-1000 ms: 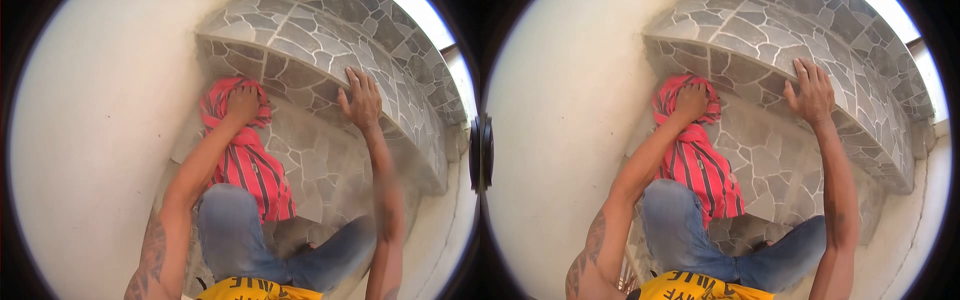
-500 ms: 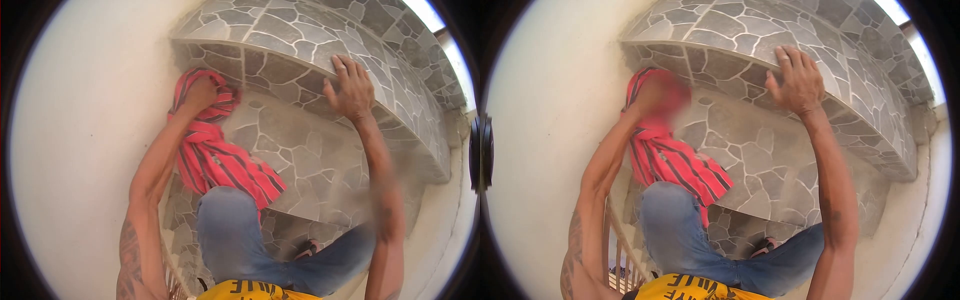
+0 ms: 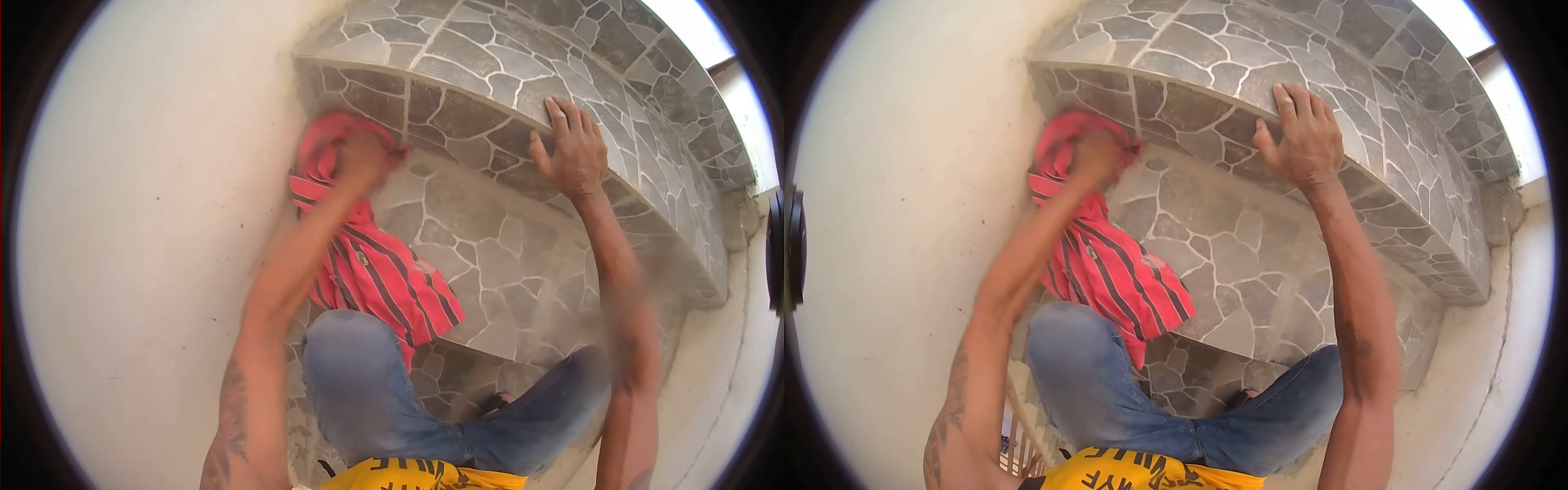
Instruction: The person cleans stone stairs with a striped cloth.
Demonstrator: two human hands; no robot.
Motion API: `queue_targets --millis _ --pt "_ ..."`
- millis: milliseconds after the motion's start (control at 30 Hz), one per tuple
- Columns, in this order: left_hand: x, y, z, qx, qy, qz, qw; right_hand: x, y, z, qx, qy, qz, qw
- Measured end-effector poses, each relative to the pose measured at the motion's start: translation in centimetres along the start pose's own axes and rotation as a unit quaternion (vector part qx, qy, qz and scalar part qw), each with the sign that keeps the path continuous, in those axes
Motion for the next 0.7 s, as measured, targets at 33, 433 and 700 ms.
queue_targets --millis 33,433,700 --pt "-2.3 4.2 0.5 0.049 0.021 0.045 0.998 0.2 0.0 0.2 -0.001 0.002 0.001 1.0" --pt "-11.0 9.5 -8.3 -0.321 -0.052 0.342 0.881 -0.2 -4.8 -0.9 0.033 0.07 -0.056 0.995" --pt "-17.1 7.0 -12.5 -0.417 -0.17 0.386 0.805 -4.4 -20.9 15.7 0.191 -0.195 0.13 0.953"
Point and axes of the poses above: each hand's wrist, its own x-axis towards the middle knuckle, its own z-axis out of the palm, y = z × x, the point moved 4 cm from there along x, towards the middle knuckle, and after that the axes turned 14 degrees about x, right-handed, at the moved point
